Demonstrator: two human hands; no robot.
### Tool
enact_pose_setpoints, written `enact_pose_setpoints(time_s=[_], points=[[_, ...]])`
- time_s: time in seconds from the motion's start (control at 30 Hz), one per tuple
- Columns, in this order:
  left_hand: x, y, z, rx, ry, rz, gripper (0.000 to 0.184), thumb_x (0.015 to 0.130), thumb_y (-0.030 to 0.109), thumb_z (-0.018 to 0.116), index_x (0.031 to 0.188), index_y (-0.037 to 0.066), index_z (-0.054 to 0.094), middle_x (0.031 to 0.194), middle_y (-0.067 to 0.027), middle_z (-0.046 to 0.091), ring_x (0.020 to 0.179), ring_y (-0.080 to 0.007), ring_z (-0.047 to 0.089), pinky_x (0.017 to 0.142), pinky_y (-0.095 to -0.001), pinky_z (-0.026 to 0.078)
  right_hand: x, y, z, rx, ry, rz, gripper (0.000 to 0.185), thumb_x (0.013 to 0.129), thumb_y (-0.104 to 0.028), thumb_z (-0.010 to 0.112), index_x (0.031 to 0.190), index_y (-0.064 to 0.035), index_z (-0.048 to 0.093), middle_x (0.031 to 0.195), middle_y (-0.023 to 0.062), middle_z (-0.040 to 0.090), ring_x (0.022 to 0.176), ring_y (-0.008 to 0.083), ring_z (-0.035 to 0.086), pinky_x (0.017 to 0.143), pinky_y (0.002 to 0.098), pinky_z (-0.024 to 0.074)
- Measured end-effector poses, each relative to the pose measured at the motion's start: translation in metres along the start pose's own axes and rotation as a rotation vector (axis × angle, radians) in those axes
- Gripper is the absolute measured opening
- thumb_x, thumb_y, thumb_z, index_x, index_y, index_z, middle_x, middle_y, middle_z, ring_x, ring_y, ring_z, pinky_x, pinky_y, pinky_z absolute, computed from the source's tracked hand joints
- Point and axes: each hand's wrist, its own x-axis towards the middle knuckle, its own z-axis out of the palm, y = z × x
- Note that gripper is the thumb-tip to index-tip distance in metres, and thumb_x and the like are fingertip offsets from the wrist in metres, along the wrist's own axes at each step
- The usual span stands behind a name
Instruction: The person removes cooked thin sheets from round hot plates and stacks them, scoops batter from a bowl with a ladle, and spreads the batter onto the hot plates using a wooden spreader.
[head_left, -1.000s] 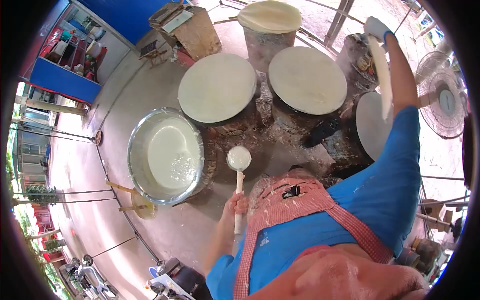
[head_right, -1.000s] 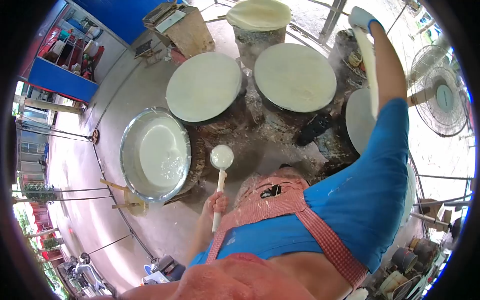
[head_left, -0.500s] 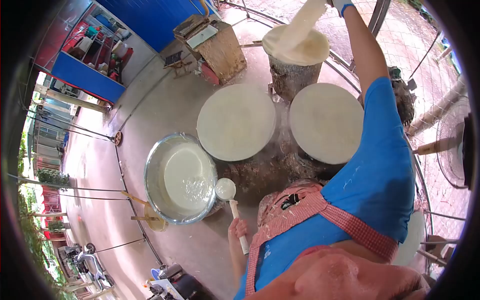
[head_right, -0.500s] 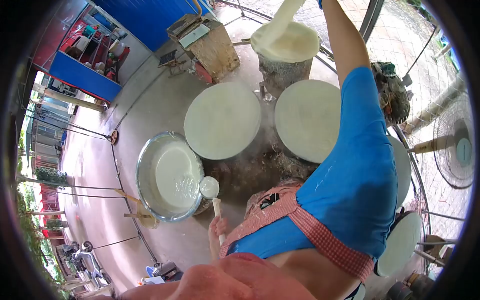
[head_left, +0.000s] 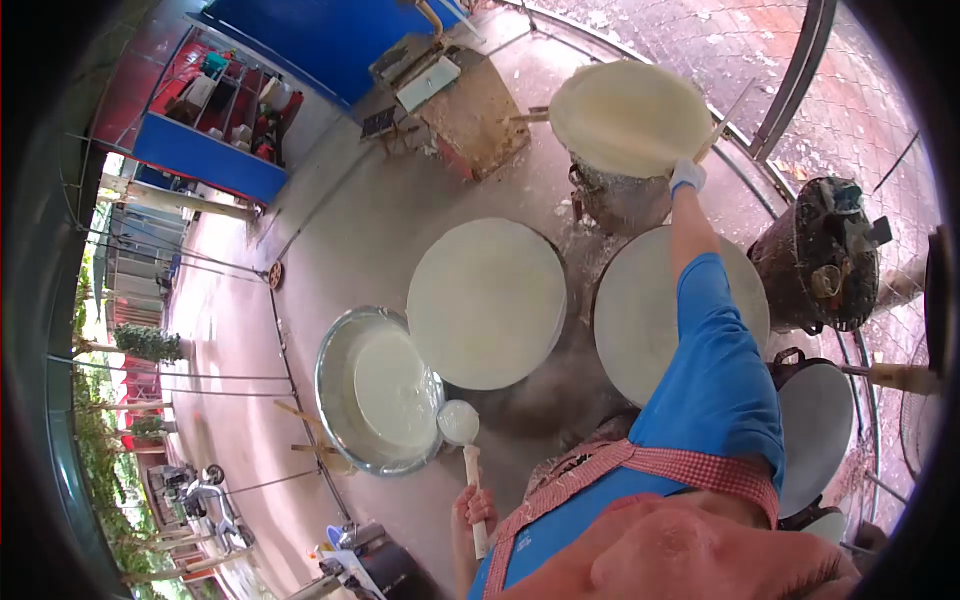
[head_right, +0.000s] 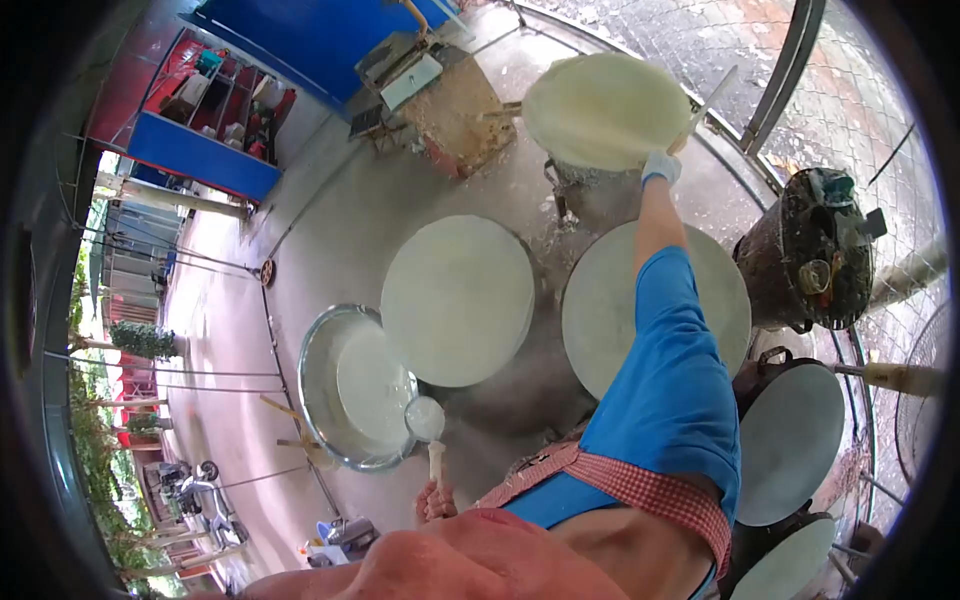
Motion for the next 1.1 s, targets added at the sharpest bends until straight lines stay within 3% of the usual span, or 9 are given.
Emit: enact_pose_setpoints(time_s=[0.07, 0.27, 0.33, 0.4, 0.57, 0.63, 0.67, 0.87, 1.1], points=[[-0.001, -0.017, 0.014, -0.029, 0.051, 0.108, 0.031, 0.087, 0.008, 0.041, 0.117, 0.004, 0.046, 0.052, 0.0027, 0.029, 0.036, -0.0036, 0.027, 0.03, -0.0174, 0.029, 0.049, 0.043, 0.015, -0.168, -0.035, -0.011, 0.038, 0.072, -0.022, 0.056, 0.088, 0.0119, 0.058, 0.072, 0.0147, 0.061, 0.07, 0.0225, 0.06, 0.06, 0.0335, 0.0482], [0.0, -0.003, -0.009, 0.119, 0.127, 0.248, 0.035, 0.087, 0.009, 0.044, 0.122, 0.01, 0.044, 0.053, 0.0031, 0.03, 0.037, -0.0031, 0.028, 0.03, -0.0151, 0.029, 0.066, 0.023, 0.002, -1.371, -0.508, -1.187, 0.025, 0.072, -0.024, 0.055, 0.085, -0.0038, 0.062, 0.086, 0.0199, 0.063, 0.083, 0.0293, 0.061, 0.065, 0.0407, 0.0469], [0.003, 0.001, -0.004, 0.116, 0.115, 0.259, 0.035, 0.087, 0.01, 0.044, 0.122, 0.011, 0.044, 0.054, 0.0024, 0.03, 0.038, -0.0039, 0.029, 0.03, -0.0152, 0.029, 0.15, 0.079, 0.034, -0.646, -0.436, -0.593, 0.059, 0.068, -0.046, 0.058, 0.094, 0.0061, 0.06, 0.092, 0.0257, 0.061, 0.09, 0.0366, 0.059, 0.074, 0.0431, 0.0447], [-0.001, 0.011, -0.004, -0.01, 0.009, 0.178, 0.034, 0.088, 0.011, 0.043, 0.122, 0.011, 0.044, 0.054, 0.0011, 0.03, 0.039, -0.0049, 0.029, 0.03, -0.0162, 0.029, -0.008, -0.014, -0.018, -1.026, -0.425, -0.698, 0.064, 0.068, -0.047, 0.058, 0.103, 0.0065, 0.056, 0.097, 0.028, 0.058, 0.092, 0.0392, 0.057, 0.077, 0.0424, 0.0435], [-0.02, 0.054, -0.02, -0.147, -0.197, 0.158, 0.035, 0.09, 0.011, 0.041, 0.125, 0.014, 0.042, 0.057, -0.0018, 0.031, 0.04, -0.0065, 0.029, 0.031, -0.0174, 0.031, -0.224, -0.021, -0.051, -0.629, -0.535, -1.276, 0.048, 0.077, -0.035, 0.058, 0.105, 0.0042, 0.055, 0.081, 0.0207, 0.063, 0.079, 0.0358, 0.06, 0.069, 0.0408, 0.0458], [-0.034, 0.083, -0.029, -0.076, -0.443, 0.152, 0.043, 0.089, 0.009, 0.042, 0.129, 0.02, 0.036, 0.06, -0.0029, 0.033, 0.04, -0.0076, 0.03, 0.031, -0.0169, 0.031, -0.291, -0.012, -0.043, -0.779, -0.886, -0.892, 0.046, 0.078, -0.035, 0.058, 0.104, 0.0024, 0.057, 0.078, 0.0179, 0.063, 0.072, 0.0318, 0.06, 0.064, 0.0385, 0.046], [-0.043, 0.104, -0.038, 0.07, -0.411, 0.262, 0.047, 0.088, 0.008, 0.044, 0.131, 0.022, 0.032, 0.061, -0.0029, 0.035, 0.041, -0.0079, 0.03, 0.031, -0.0167, 0.03, -0.32, -0.003, -0.041, -0.903, -1.159, -0.454, 0.043, 0.078, -0.035, 0.058, 0.103, 0.0006, 0.058, 0.075, 0.0151, 0.063, 0.065, 0.0279, 0.06, 0.06, 0.0361, 0.0462], [-0.074, 0.283, -0.067, 0.758, 0.016, 0.478, 0.052, 0.084, 0.005, 0.046, 0.128, 0.026, 0.029, 0.065, -0.0037, 0.043, 0.039, -0.0086, 0.034, 0.03, -0.0161, 0.028, -0.543, 0.058, -0.017, -1.153, -1.533, -1.295, 0.038, 0.07, -0.035, 0.059, 0.089, -0.0023, 0.062, 0.075, 0.02, 0.061, 0.064, 0.0306, 0.059, 0.058, 0.0394, 0.0451], [0.003, 0.423, -0.112, 0.847, 0.608, 0.383, 0.01, 0.079, 0.002, 0.044, 0.088, 0.004, 0.043, 0.051, -0.0053, 0.037, 0.034, -0.0137, 0.035, 0.03, -0.028, 0.029, -0.703, 0.091, -0.039, -1.629, -1.584, -1.281, 0.033, 0.073, -0.038, 0.057, 0.081, -0.0065, 0.06, 0.076, 0.0173, 0.061, 0.077, 0.0325, 0.06, 0.069, 0.0435, 0.0458]])
